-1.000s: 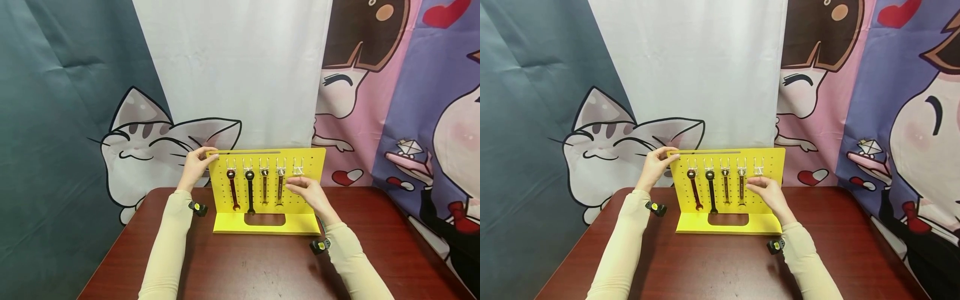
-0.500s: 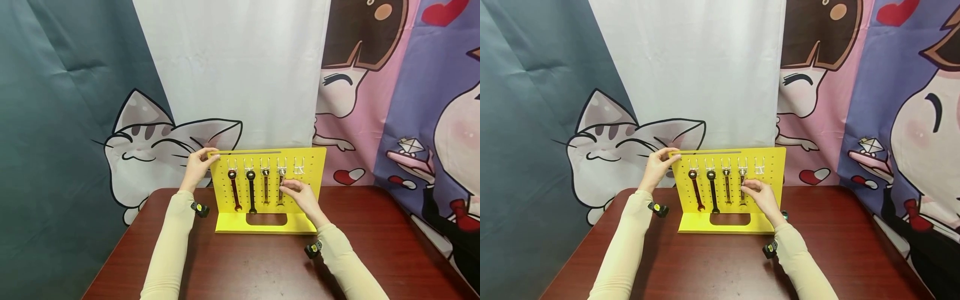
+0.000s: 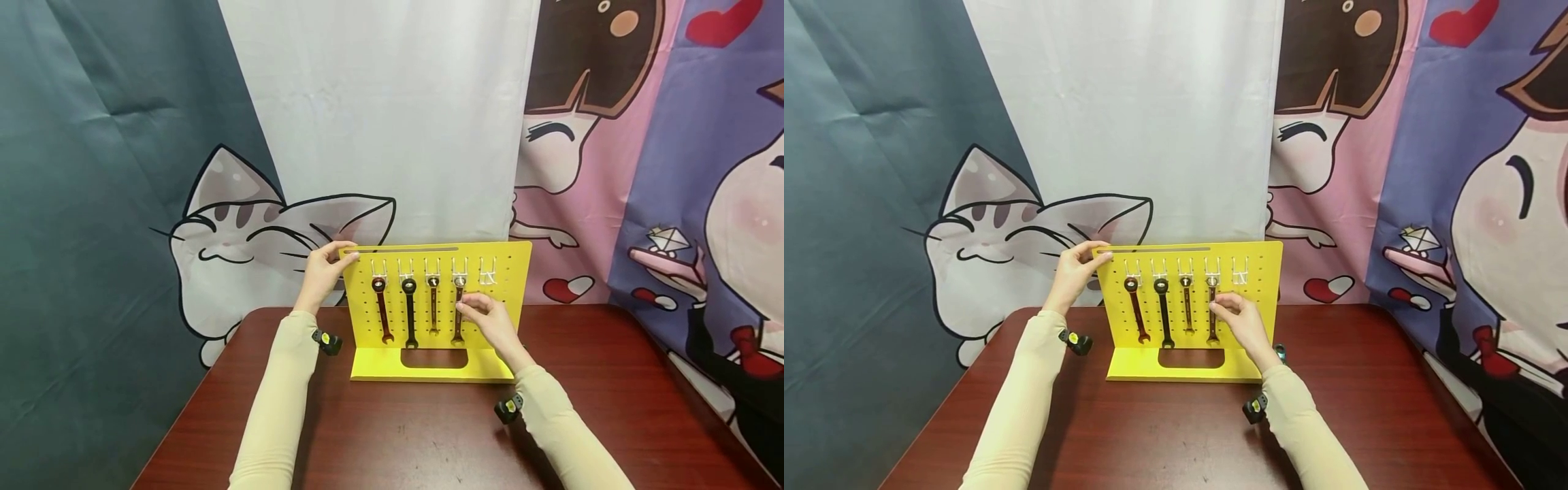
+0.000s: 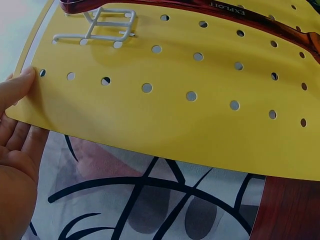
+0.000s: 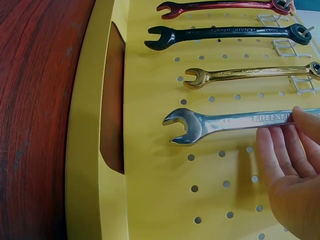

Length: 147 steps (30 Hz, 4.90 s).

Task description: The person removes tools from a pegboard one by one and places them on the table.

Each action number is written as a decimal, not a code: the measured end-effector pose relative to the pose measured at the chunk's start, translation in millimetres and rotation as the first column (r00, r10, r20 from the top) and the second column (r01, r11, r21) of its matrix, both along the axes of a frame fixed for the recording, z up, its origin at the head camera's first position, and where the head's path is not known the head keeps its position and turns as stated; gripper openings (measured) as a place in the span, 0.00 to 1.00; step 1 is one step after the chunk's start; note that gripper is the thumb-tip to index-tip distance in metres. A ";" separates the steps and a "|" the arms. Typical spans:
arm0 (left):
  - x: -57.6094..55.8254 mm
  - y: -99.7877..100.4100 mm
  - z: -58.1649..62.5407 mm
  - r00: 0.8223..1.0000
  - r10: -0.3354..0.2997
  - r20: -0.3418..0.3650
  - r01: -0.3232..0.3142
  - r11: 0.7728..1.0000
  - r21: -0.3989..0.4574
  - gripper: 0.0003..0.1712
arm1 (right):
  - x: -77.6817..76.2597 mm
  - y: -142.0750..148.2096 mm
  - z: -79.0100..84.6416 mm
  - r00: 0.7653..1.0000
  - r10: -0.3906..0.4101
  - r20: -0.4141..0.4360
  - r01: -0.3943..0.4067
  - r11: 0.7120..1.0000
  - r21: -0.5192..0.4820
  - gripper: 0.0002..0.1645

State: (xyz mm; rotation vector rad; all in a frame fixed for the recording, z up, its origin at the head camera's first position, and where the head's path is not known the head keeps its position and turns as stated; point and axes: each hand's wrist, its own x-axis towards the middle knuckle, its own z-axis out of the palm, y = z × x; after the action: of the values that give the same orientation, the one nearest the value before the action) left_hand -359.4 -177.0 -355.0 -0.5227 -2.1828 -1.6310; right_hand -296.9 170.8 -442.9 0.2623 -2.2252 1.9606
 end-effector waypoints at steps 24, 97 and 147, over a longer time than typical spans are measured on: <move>30.8 10.3 25.8 0.999 0.027 0.044 -0.026 0.999 -0.031 0.15 | 18.1 5.4 14.5 0.999 0.021 -0.045 -0.019 0.998 0.057 0.19; 32.4 12.2 23.4 0.998 0.061 -0.018 -0.062 0.996 -0.056 0.14 | 67.6 157.3 -0.6 0.964 -0.189 0.187 0.138 0.957 0.256 0.33; 32.1 9.4 25.7 0.999 0.053 0.005 -0.052 0.997 -0.062 0.15 | 52.7 150.4 -57.8 0.936 -0.107 0.337 -0.029 0.926 0.376 0.23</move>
State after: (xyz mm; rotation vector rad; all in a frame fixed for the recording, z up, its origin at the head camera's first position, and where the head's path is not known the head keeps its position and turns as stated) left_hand -327.3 -167.5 -329.3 -0.4739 -2.2381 -1.5448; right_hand -244.3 321.2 -500.7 -0.1037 -2.8063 1.6477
